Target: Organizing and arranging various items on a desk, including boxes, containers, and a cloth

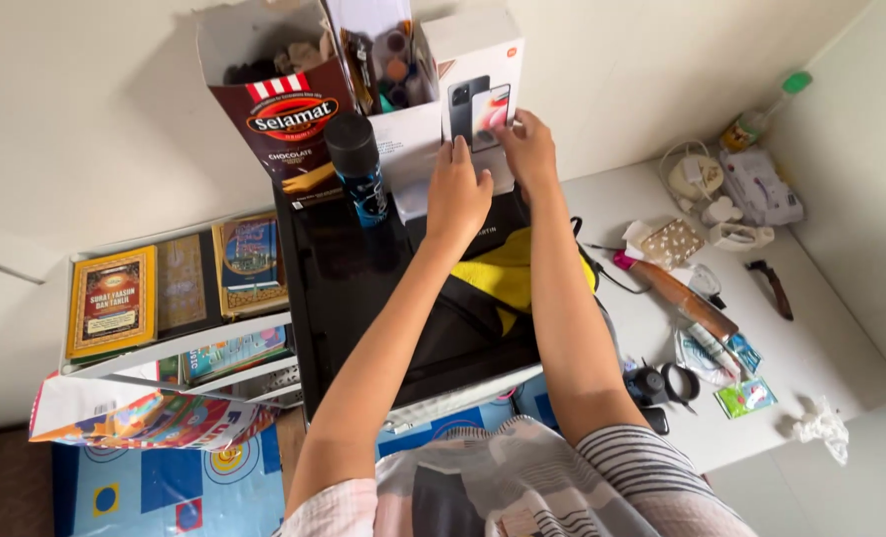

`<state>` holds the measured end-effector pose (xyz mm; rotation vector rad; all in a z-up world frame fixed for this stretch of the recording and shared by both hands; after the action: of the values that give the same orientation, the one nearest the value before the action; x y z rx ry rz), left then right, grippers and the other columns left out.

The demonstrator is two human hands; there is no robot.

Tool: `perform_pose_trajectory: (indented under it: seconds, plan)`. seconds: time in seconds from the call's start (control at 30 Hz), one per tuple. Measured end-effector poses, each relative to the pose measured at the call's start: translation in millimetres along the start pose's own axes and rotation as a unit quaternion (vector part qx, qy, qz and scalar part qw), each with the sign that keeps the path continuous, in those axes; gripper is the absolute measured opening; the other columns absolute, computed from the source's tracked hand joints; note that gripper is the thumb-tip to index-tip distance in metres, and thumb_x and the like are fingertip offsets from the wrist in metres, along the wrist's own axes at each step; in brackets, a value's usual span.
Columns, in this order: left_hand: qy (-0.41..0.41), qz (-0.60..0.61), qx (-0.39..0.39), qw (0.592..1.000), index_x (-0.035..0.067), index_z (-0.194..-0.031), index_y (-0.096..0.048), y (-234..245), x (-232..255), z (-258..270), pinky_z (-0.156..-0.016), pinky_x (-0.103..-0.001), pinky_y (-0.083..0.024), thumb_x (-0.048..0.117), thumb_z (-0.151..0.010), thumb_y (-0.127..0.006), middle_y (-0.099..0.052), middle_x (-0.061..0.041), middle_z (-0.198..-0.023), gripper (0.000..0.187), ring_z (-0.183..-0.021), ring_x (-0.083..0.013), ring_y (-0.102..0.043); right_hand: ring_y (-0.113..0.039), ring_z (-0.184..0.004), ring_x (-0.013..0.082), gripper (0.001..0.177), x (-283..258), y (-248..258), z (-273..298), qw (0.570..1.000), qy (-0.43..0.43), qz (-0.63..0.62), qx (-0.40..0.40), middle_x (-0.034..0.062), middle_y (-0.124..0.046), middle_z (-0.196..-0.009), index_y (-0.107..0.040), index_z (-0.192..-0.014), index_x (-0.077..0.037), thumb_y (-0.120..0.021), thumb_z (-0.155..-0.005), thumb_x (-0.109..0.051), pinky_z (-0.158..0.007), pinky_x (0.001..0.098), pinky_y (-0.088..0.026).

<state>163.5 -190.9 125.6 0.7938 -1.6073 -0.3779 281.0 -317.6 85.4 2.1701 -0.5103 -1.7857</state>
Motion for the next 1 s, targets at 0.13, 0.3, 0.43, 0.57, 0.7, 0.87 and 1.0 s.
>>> perform_pose_trajectory:
  seconds: [0.13,0.3,0.43,0.57,0.7,0.87,1.0]
  plan:
    - [-0.002,-0.015,0.049,0.999,-0.014,-0.150,-0.035,-3,-1,-8,-0.112,-0.053,-0.047,0.018,-0.097,-0.060,-0.043,-0.040,-0.146,0.066,-0.134,-0.0525,-0.050,-0.073,-0.104,0.0327,0.040,4,-1,-5,1.000,-0.018,0.022,-0.008,0.0074,-0.078,-0.103,-0.072,-0.125,-0.025,-0.070,-0.089,-0.044,-0.089,0.0471,-0.057]
    - [0.025,-0.048,0.018,0.998,-0.009,-0.153,-0.033,-9,3,-8,-0.112,-0.053,-0.046,0.027,-0.097,-0.056,-0.041,-0.034,-0.151,0.070,-0.136,-0.0480,-0.050,-0.075,-0.100,0.0283,0.040,9,-5,-4,0.999,-0.024,-0.016,-0.030,0.0080,-0.078,-0.103,-0.071,-0.126,-0.025,-0.071,-0.091,-0.043,-0.085,0.0425,-0.058]
    - [0.023,-0.046,0.004,0.999,-0.008,-0.154,-0.034,-12,5,-6,-0.112,-0.051,-0.046,0.028,-0.097,-0.054,-0.039,-0.033,-0.153,0.071,-0.138,-0.0460,-0.049,-0.075,-0.100,0.0305,0.039,15,-5,-8,0.999,-0.021,-0.015,-0.027,0.0107,-0.078,-0.103,-0.071,-0.126,-0.022,-0.071,-0.092,-0.040,-0.084,0.0437,-0.059]
    - [0.026,-0.045,-0.005,0.999,-0.007,-0.154,-0.034,-10,7,-5,-0.112,-0.050,-0.045,0.029,-0.098,-0.052,-0.038,-0.033,-0.155,0.070,-0.139,-0.0453,-0.048,-0.076,-0.099,0.0306,0.037,20,-3,-12,1.000,-0.006,0.009,-0.019,0.0114,-0.078,-0.101,-0.071,-0.125,-0.021,-0.072,-0.093,-0.040,-0.083,0.0443,-0.060]
    - [0.022,-0.041,-0.009,0.999,-0.010,-0.154,-0.034,-9,9,0,-0.115,-0.050,-0.042,0.026,-0.098,-0.052,-0.036,-0.034,-0.156,0.069,-0.141,-0.0465,-0.045,-0.075,-0.100,0.0320,0.040,22,-6,-11,1.000,0.001,-0.001,-0.024,0.0127,-0.077,-0.104,-0.070,-0.125,-0.020,-0.072,-0.090,-0.037,-0.085,0.0440,-0.059]
    - [0.012,-0.039,-0.005,0.999,-0.010,-0.152,-0.037,-10,-2,2,-0.117,-0.050,-0.040,0.026,-0.098,-0.053,-0.037,-0.035,-0.155,0.067,-0.142,-0.0477,-0.045,-0.074,-0.104,0.0321,0.046,24,-12,-11,1.000,-0.001,0.003,-0.024,0.0136,-0.076,-0.108,-0.067,-0.128,-0.020,-0.075,-0.085,-0.033,-0.089,0.0450,-0.059]
    - [0.011,-0.025,-0.001,1.000,-0.009,-0.152,-0.039,0,-5,8,-0.117,-0.049,-0.041,0.025,-0.098,-0.054,-0.038,-0.034,-0.155,0.065,-0.142,-0.0465,-0.044,-0.073,-0.105,0.0365,0.046,24,-10,-12,0.999,0.009,0.028,-0.018,0.0189,-0.074,-0.111,-0.067,-0.128,-0.018,-0.074,-0.084,-0.030,-0.090,0.0483,-0.058]
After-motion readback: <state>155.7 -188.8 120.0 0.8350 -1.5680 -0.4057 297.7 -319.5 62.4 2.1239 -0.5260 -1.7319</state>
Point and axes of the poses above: each hand's wrist, its own z-axis away from the middle knuckle, its own y-axis out of the back of the hand, x = y × z, the point moved 10 cm from there along -z, towards the middle knuckle
